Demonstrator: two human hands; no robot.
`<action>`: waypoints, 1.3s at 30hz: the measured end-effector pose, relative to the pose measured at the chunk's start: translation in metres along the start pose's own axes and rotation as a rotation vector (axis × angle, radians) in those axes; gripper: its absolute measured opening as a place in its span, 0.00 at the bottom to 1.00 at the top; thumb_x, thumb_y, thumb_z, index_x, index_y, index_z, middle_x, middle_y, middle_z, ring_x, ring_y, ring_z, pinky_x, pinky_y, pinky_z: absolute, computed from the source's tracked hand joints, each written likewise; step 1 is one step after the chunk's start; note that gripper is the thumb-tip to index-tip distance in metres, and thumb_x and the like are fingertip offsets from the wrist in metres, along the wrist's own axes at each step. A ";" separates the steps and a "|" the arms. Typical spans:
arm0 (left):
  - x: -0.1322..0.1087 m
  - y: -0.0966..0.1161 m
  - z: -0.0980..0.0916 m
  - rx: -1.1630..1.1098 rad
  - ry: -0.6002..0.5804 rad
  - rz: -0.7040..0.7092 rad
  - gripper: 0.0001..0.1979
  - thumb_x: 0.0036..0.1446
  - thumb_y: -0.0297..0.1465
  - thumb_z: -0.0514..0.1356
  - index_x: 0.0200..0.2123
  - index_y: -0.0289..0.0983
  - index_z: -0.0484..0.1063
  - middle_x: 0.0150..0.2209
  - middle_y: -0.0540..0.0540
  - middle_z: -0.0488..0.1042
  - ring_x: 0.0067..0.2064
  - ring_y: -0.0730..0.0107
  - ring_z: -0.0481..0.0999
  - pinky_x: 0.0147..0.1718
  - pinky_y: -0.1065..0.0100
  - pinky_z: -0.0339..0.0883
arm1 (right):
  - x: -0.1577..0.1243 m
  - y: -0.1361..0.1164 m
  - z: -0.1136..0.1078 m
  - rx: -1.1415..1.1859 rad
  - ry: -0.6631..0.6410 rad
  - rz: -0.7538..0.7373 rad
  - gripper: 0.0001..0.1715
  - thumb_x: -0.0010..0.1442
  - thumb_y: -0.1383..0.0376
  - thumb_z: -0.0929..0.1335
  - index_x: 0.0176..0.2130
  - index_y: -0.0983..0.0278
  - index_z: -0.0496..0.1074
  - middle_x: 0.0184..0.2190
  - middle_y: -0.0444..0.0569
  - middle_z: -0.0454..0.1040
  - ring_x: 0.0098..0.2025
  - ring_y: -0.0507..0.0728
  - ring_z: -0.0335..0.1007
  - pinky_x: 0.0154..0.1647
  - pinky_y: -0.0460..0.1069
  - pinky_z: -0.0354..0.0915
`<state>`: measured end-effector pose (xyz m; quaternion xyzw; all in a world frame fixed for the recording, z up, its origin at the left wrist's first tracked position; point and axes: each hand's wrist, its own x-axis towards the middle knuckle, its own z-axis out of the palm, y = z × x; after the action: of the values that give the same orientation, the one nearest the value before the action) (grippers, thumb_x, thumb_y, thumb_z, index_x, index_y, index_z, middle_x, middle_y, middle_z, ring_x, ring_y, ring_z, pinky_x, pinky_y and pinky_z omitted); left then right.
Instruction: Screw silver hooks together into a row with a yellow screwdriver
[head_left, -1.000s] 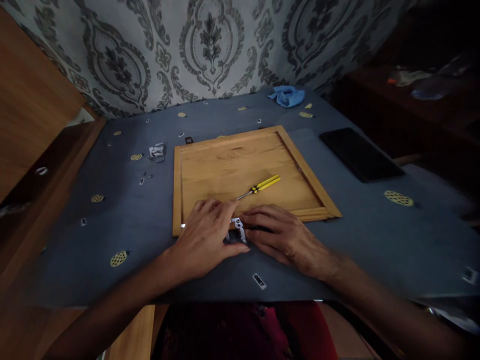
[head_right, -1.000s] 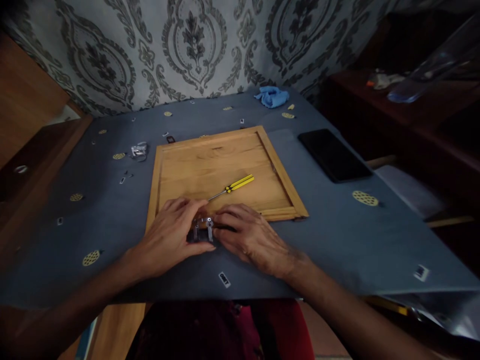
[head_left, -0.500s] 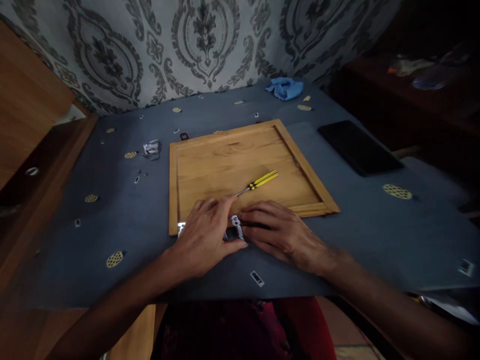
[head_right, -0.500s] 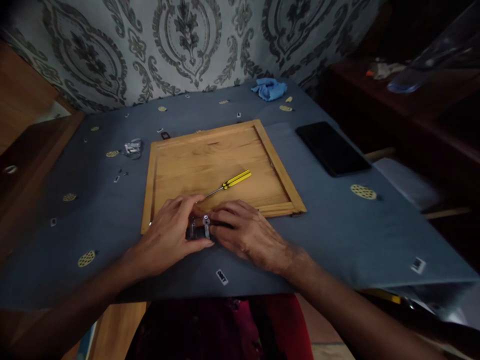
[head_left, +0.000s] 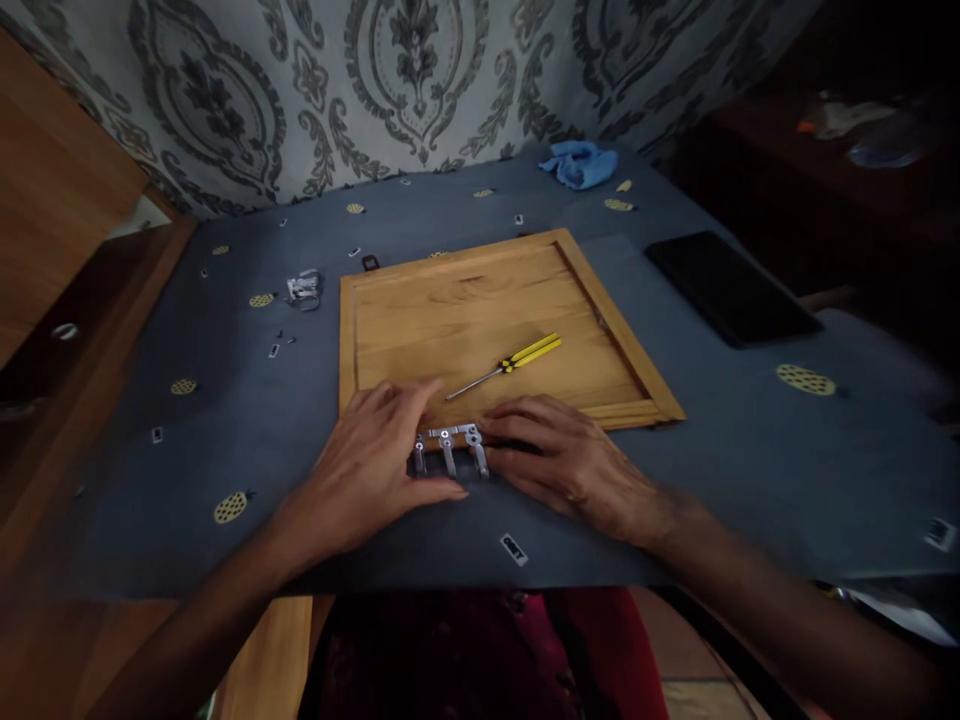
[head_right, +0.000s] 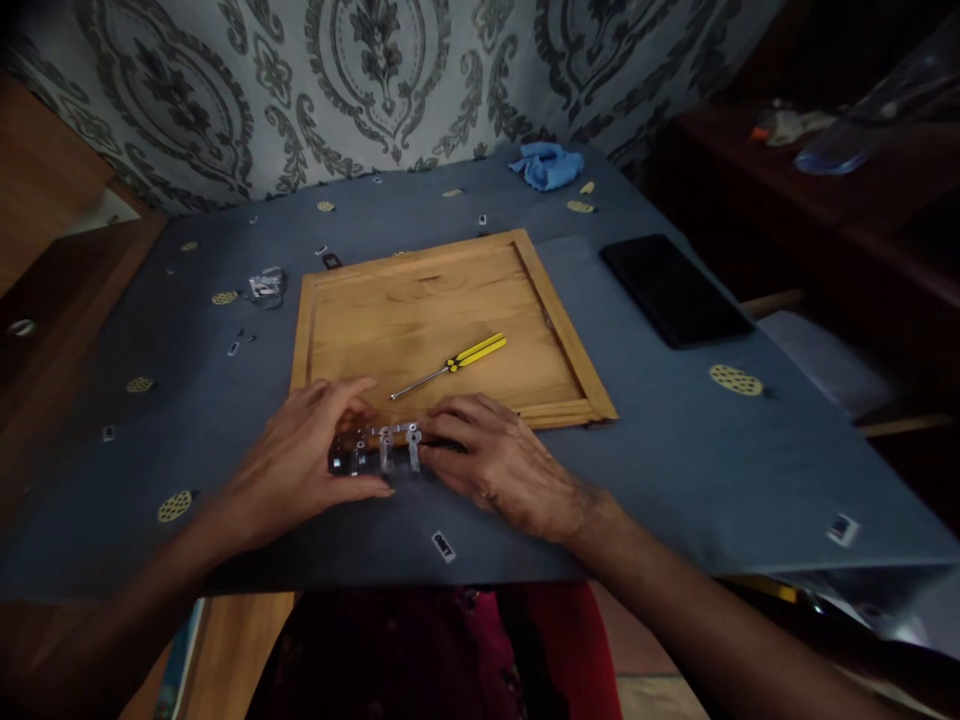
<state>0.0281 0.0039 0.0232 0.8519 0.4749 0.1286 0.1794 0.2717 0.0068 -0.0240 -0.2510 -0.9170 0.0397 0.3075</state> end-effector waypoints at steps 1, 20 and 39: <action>-0.001 -0.001 0.000 0.004 -0.004 0.009 0.43 0.49 0.43 0.75 0.63 0.40 0.59 0.51 0.41 0.75 0.53 0.49 0.73 0.54 0.50 0.68 | 0.000 0.000 0.000 0.000 -0.003 0.001 0.15 0.71 0.66 0.63 0.41 0.65 0.79 0.43 0.53 0.81 0.48 0.60 0.75 0.46 0.56 0.76; 0.003 0.000 0.010 -0.057 -0.045 0.053 0.38 0.54 0.35 0.72 0.63 0.42 0.57 0.52 0.43 0.77 0.54 0.52 0.76 0.55 0.51 0.68 | -0.002 0.001 0.002 0.003 -0.011 0.012 0.13 0.71 0.66 0.64 0.42 0.63 0.79 0.44 0.53 0.81 0.50 0.59 0.74 0.48 0.57 0.76; 0.001 0.003 0.008 -0.142 -0.063 0.024 0.36 0.55 0.33 0.71 0.63 0.42 0.58 0.54 0.42 0.74 0.57 0.51 0.74 0.57 0.49 0.68 | 0.001 -0.001 -0.001 -0.008 -0.027 0.007 0.13 0.71 0.67 0.63 0.45 0.62 0.78 0.45 0.51 0.81 0.51 0.60 0.75 0.49 0.56 0.77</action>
<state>0.0334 0.0018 0.0175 0.8463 0.4484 0.1374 0.2528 0.2711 0.0067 -0.0225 -0.2551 -0.9203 0.0404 0.2938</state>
